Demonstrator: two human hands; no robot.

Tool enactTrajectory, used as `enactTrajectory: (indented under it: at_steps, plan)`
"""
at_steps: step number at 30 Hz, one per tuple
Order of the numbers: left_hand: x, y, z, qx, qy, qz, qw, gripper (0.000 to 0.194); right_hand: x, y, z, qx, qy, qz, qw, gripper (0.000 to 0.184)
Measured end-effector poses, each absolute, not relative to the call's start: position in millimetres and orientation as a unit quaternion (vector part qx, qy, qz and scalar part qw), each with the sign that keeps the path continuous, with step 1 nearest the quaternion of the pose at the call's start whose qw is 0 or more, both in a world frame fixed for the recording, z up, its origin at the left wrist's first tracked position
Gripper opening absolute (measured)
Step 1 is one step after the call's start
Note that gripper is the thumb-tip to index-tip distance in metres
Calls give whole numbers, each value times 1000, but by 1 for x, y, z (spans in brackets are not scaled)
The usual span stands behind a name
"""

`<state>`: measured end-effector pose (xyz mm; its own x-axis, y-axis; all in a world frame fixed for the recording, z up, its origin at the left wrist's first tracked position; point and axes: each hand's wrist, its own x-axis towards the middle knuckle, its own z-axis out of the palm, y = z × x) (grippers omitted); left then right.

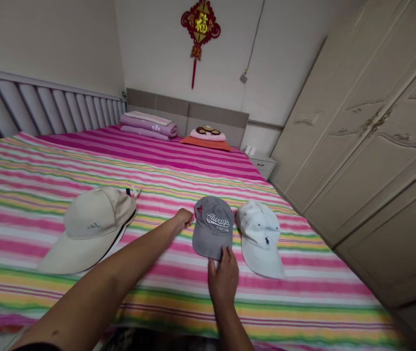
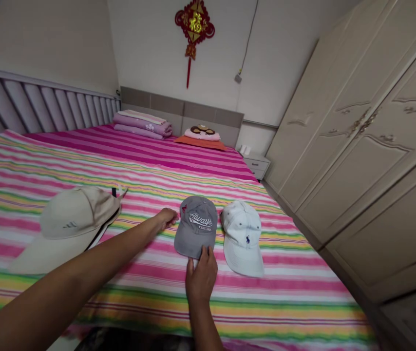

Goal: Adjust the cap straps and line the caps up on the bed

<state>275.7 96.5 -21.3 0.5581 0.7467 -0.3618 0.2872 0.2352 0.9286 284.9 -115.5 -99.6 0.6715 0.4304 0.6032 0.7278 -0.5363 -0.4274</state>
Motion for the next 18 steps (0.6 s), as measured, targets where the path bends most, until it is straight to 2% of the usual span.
enactTrajectory:
  at_steps: [8,18]
  plan:
    - [287,104,-33,447,414,123,783,25,285,-116,-98,-849,-341,-224,335,46]
    - [300,115,-45,346,384,96,851,21,286,-116,-101,-847,-344,-228,337,44]
